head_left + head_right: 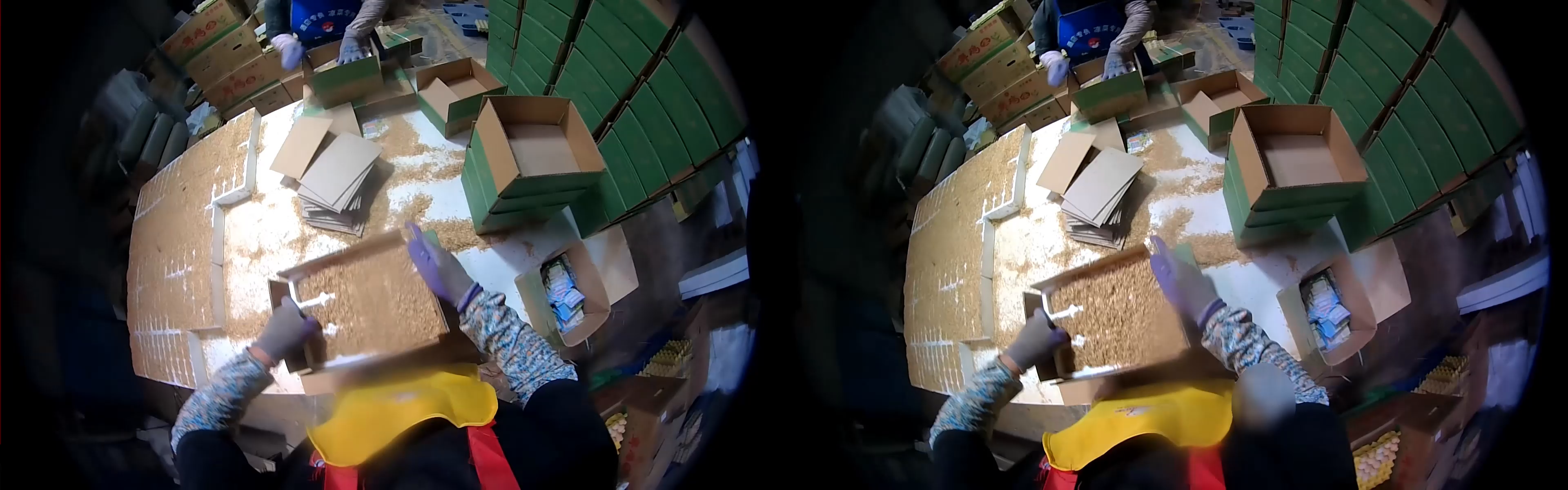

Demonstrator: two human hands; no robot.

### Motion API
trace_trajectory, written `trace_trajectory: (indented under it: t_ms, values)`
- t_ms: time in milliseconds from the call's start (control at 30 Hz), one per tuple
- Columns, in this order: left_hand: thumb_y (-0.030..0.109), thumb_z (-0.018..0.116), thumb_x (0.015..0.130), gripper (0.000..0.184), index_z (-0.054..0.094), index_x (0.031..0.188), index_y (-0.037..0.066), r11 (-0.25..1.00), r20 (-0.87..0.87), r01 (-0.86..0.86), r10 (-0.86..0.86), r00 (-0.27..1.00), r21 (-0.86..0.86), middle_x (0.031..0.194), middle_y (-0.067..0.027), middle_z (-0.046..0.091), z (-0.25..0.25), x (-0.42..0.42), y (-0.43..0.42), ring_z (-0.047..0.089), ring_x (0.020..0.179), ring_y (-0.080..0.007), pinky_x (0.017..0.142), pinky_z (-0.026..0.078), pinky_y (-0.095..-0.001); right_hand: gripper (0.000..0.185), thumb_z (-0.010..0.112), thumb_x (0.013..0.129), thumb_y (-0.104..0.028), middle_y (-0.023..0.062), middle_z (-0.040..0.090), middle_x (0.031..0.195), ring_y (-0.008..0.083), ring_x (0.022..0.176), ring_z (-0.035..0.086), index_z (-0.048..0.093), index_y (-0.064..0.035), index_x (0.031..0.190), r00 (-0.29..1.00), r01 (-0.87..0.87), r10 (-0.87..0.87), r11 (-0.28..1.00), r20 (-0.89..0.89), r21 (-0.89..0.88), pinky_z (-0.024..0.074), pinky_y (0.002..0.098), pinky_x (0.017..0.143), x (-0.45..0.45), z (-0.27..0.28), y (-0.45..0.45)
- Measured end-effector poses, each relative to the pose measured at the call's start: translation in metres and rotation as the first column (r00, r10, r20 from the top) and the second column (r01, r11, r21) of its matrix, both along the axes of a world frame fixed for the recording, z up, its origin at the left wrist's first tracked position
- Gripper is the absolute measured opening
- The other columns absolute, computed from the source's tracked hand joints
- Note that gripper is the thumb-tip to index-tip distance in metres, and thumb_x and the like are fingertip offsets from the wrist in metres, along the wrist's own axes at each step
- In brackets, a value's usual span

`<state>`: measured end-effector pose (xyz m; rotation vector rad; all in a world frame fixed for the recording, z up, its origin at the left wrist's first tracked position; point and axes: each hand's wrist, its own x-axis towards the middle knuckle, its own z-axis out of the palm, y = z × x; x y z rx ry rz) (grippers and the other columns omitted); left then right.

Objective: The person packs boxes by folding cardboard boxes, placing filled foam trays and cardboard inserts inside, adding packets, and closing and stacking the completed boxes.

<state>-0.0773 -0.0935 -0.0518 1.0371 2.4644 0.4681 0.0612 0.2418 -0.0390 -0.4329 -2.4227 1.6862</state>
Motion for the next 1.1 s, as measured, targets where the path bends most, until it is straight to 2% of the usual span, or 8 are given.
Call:
trace_trajectory:
  t_ms: [100,300,367,500,567,700,1033,1100]
  values:
    - [0.028,0.064,0.085,0.024,0.07,0.086,0.005,0.857,-0.022,0.299,-0.339,0.941,-0.42,0.086,-0.0238,0.067,0.046,0.005,0.022,0.067,0.08,-0.0355,0.074,0.055,-0.0431,0.054,0.039,0.102,-0.039,0.0279,0.063,0.111,0.036,0.099,0.064,0.035,-0.0101,0.147,0.993,0.088,-0.066,0.962,-0.096,0.258,0.0477,0.0417,0.091,-0.003,-0.009,-0.006]
    - [0.044,0.07,0.083,0.041,0.071,0.089,0.004,0.885,0.378,-0.061,0.258,0.889,-0.462,0.055,-0.0129,0.06,0.155,-0.09,0.124,0.059,0.041,-0.0228,0.04,0.048,-0.0344,0.052,0.045,0.101,-0.03,0.0189,0.065,0.101,0.0258,0.083,0.064,0.03,-0.017,0.15,0.998,0.055,-0.054,0.998,0.024,-0.034,0.0512,0.0374,0.078,-0.005,0.006,-0.022]
    - [0.038,0.067,0.087,0.055,0.058,0.12,-0.005,0.958,0.493,-0.156,0.258,0.831,-0.24,0.057,-0.0085,0.059,0.058,-0.212,0.174,0.059,0.041,-0.019,0.031,0.038,-0.0277,0.052,0.05,0.1,-0.018,0.0153,0.057,0.128,0.0222,0.105,0.061,0.032,-0.0128,0.149,0.94,-0.036,0.039,0.999,0.339,-0.014,0.0494,0.0336,0.092,0.003,0.067,-0.01]
    - [0.051,0.066,0.083,0.099,0.014,0.15,0.0,0.978,-0.36,0.209,-0.195,0.912,-0.001,0.123,-0.0338,0.052,-0.229,-0.392,0.268,0.056,0.112,-0.0458,0.085,0.05,-0.0517,0.046,0.054,0.099,-0.02,0.0101,0.063,0.118,0.0205,0.098,0.061,0.043,-0.0086,0.142,0.836,0.465,-0.446,0.885,-0.319,-0.02,0.0502,0.0332,0.091,0.037,-0.049,0.021]
    - [0.054,0.065,0.081,0.1,0.017,0.149,-0.003,0.879,-0.388,-0.062,-0.144,0.911,-0.473,0.138,-0.0397,0.034,-0.183,-0.307,0.282,0.039,0.124,-0.0562,0.106,0.034,-0.0528,0.02,0.06,0.094,-0.022,0.0069,0.065,0.094,0.0152,0.091,0.061,0.061,-0.0024,0.1,0.549,0.769,-0.794,0.603,-0.262,-0.214,0.0489,0.0282,0.083,0.112,-0.041,0.089]
    - [0.035,0.064,0.083,0.081,0.027,0.144,-0.004,0.906,-0.373,0.078,-0.248,0.894,-0.417,0.131,-0.0393,0.043,-0.188,-0.276,0.265,0.056,0.106,-0.0538,0.088,0.05,-0.045,0.032,0.059,0.088,-0.035,0.011,0.065,0.104,0.03,0.1,0.061,0.067,-0.008,0.104,0.375,0.471,-0.925,0.245,0.059,0.848,0.0482,0.0427,0.087,0.238,-0.146,0.19]
    - [0.022,0.047,0.097,0.039,0.056,0.128,0.001,0.913,-0.428,0.179,-0.005,0.904,0.366,0.112,-0.0205,0.067,-0.005,-0.233,0.131,0.065,0.101,-0.0302,0.084,0.05,-0.0394,0.027,0.057,0.089,-0.026,0.0147,0.064,0.107,0.0314,0.101,0.058,0.067,-0.0104,0.108,0.514,0.388,-0.835,0.432,0.199,0.814,0.0457,0.0416,0.089,0.258,-0.133,0.199]
    - [0.019,0.049,0.096,0.031,0.061,0.116,-0.002,0.832,-0.079,-0.054,0.116,0.99,0.552,0.104,-0.0169,0.065,0.018,-0.208,0.1,0.061,0.09,-0.0241,0.079,0.048,-0.0357,0.021,0.059,0.085,-0.018,0.0151,0.064,0.099,0.0322,0.095,0.059,0.066,-0.0045,0.1,0.618,0.731,-0.7,0.345,-0.357,0.589,0.0465,0.041,0.087,0.199,-0.02,0.141]
